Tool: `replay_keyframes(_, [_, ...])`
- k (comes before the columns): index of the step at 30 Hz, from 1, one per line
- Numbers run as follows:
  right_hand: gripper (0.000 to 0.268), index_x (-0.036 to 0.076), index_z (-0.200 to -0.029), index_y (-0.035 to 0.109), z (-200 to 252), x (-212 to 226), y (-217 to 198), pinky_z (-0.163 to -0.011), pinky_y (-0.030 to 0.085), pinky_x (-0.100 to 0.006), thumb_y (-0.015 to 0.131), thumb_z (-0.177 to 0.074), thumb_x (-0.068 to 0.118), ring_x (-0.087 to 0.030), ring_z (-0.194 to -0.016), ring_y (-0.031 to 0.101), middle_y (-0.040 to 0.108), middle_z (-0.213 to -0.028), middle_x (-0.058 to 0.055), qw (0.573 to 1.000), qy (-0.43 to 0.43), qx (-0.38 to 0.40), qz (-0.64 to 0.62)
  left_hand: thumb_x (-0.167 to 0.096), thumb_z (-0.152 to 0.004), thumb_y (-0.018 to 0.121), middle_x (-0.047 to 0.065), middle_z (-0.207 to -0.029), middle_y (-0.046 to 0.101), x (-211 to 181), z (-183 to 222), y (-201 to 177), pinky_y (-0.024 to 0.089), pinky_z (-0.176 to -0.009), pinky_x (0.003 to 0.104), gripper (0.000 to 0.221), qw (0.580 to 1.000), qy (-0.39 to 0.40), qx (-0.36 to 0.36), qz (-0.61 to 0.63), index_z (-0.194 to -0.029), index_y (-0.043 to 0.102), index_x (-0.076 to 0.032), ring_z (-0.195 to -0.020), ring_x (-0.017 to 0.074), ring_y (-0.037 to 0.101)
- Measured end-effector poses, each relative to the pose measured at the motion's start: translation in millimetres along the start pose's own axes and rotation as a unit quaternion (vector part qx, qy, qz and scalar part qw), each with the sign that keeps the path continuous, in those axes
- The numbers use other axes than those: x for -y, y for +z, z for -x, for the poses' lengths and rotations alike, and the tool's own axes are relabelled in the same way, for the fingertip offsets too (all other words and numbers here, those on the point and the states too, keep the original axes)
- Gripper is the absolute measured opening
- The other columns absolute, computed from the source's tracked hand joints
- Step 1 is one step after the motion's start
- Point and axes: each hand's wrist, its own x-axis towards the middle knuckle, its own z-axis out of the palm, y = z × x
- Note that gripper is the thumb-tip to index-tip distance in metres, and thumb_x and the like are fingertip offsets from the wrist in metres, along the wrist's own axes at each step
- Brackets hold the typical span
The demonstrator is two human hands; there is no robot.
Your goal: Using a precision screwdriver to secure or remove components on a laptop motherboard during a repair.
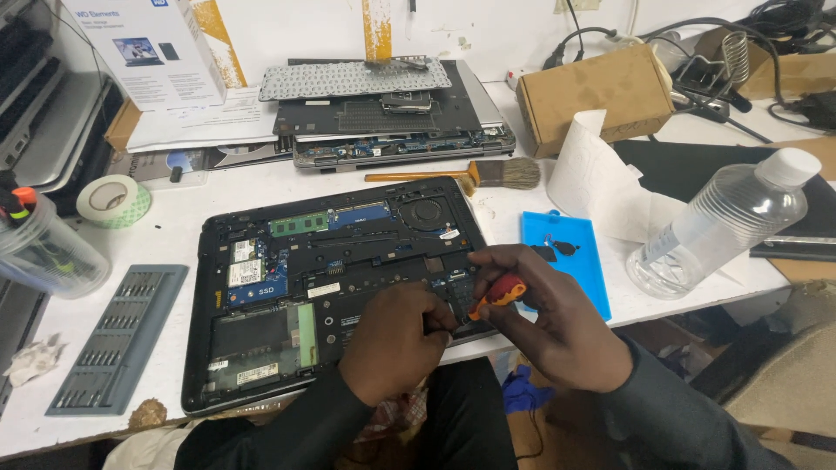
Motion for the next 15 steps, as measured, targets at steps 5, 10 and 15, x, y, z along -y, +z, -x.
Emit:
replay_keyframes(5, [0.041, 0.004, -0.137, 0.054, -2.4, 3.0, -0.7, -0.084, 0.056, -0.03, 0.059, -0.097, 0.011, -0.018, -0.093, 0.068, 0.066, -0.107, -0.009, 1.0, -0.007, 0.017, 0.012, -0.01, -0.076, 0.067, 0.002, -0.084, 0.073, 0.5, 1.4, 1.0, 0.056, -0.069, 0.043, 0.016, 1.0, 0.012, -0.004, -0.008, -0.081, 0.081, -0.016, -0.077, 0.0241, 0.071])
replay_keyframes(10, [0.042, 0.005, -0.138, 0.054, -3.1, 3.6, -1.1, -0.083, 0.057, -0.029, 0.06, -0.096, 0.011, -0.017, -0.093, 0.069, 0.067, -0.105, -0.008, 1.0, 0.001, 0.019, 0.018, -0.013, -0.069, 0.064, 0.0, -0.076, 0.072, 5.1, 2.9, 6.2, 0.052, -0.062, 0.042, 0.015, 0.997, 0.057, -0.059, 0.005, -0.073, 0.078, -0.016, -0.07, 0.0224, 0.07])
replay_keyframes(15, [0.04, 0.006, -0.133, 0.056, -5.6, 9.2, -1.5, -0.08, 0.054, -0.03, 0.056, -0.094, 0.008, -0.017, -0.088, 0.068, 0.069, -0.101, -0.007, 0.999, 0.003, 0.03, 0.029, -0.012, -0.071, 0.065, 0.002, -0.076, 0.07, 6.9, 3.4, 7.6, 0.052, -0.06, 0.043, 0.014, 0.997, 0.056, -0.058, 0.015, -0.074, 0.078, -0.015, -0.069, 0.0235, 0.068])
